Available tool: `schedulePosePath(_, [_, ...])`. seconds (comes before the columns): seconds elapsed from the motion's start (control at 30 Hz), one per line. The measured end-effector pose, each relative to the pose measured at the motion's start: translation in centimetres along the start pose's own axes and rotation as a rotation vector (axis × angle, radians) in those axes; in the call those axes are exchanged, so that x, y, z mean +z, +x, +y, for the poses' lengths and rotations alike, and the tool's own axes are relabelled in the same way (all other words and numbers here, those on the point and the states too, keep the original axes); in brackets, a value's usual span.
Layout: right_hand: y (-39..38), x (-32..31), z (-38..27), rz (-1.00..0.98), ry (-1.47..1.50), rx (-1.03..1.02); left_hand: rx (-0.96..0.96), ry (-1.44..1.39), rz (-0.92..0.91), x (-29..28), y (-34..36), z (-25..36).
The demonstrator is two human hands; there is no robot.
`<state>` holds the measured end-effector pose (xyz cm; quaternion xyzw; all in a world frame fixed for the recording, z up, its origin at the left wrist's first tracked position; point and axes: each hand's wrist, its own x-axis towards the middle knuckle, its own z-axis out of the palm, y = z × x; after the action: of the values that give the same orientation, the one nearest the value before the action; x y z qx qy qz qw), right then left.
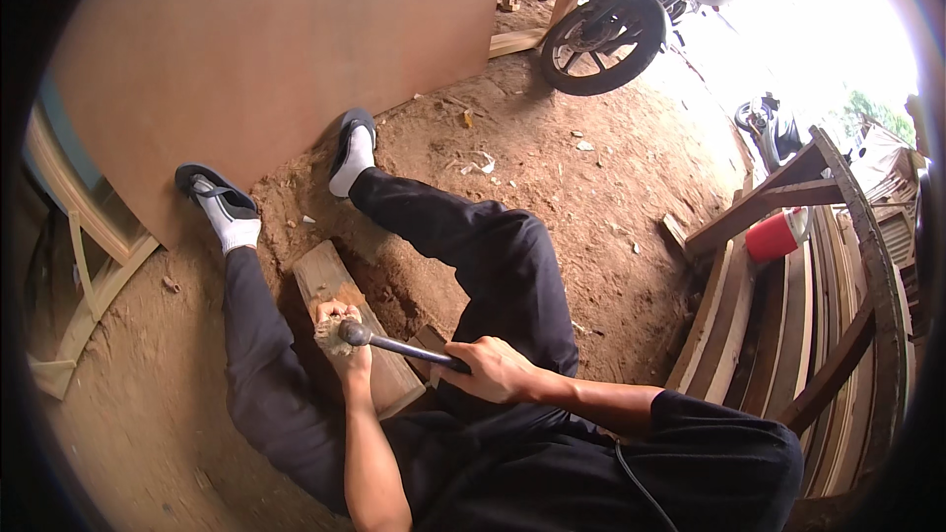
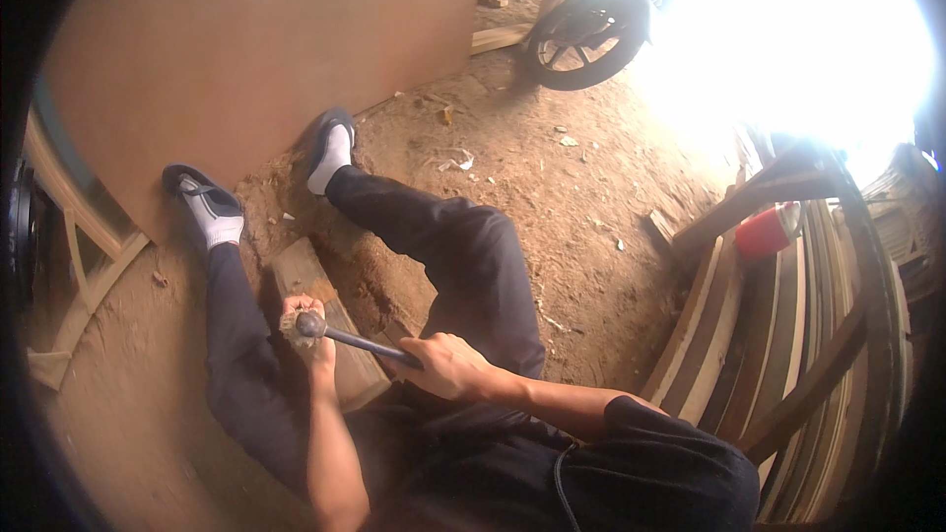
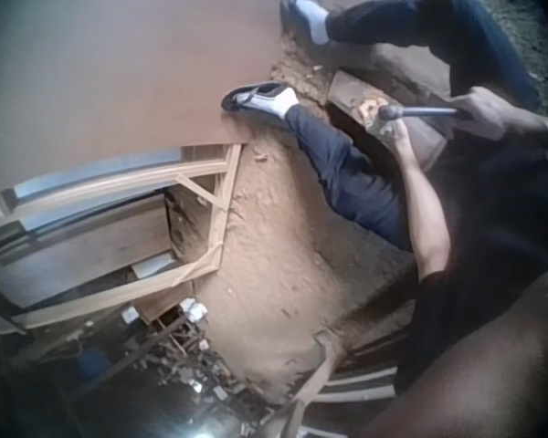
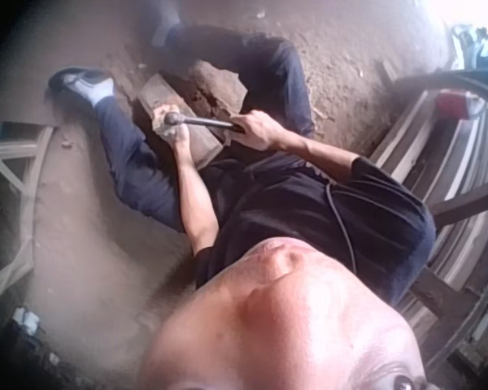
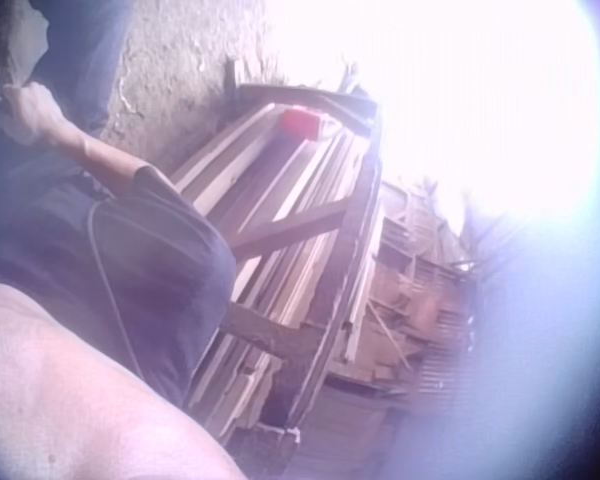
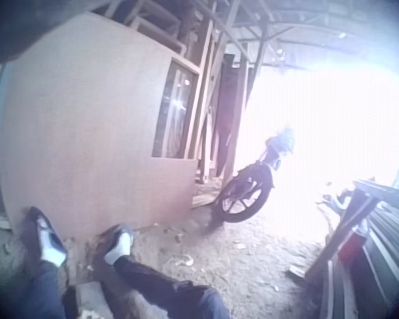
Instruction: The person sits on the ground and uses a chisel and hammer to carve a rectangular wooden block. They repeatedly strike the chisel to remove wood chips, occasionally repositioning the tool and the block.
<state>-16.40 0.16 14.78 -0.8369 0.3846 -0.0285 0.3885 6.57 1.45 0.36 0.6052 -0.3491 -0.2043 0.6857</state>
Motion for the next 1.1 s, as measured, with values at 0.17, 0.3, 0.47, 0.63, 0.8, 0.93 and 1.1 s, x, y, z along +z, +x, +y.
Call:
schedulePosePath(0.17, [-0.3,-0.2,0.6,-0.019,-0.015,0.009,0.064,0.086,0.009,0.3,-0.2,-1.1])
schedulePosePath(0.3, [-0.2,-0.7,0.5,-0.038,0.025,0.038,0.044,0.039,0.024,0.8,-0.1,-1.2])
schedulePosePath(0.47, [0.4,-0.2,1.0,0.0,0.051,-0.017,0.03,0.103,-0.037,0.3,0.7,1.8])
schedulePosePath(0.63, [-0.3,-0.3,-1.3,-0.026,0.185,0.267,-0.097,-0.216,-0.031,-0.3,0.6,0.2])
schedulePosePath(0.8, [-0.3,-1.6,-3.1,0.014,0.184,0.261,-0.209,-0.465,-0.006,0.6,-0.2,-1.0])
schedulePosePath(0.93, [0.1,-1.8,-2.3,-0.06,0.155,0.269,-0.052,-0.15,0.012,0.4,-0.3,0.0])
schedulePosePath(1.1, [0.1,-1.9,-2.7,-0.107,0.12,0.303,0.058,0.014,0.041,0.6,-0.2,-0.3])
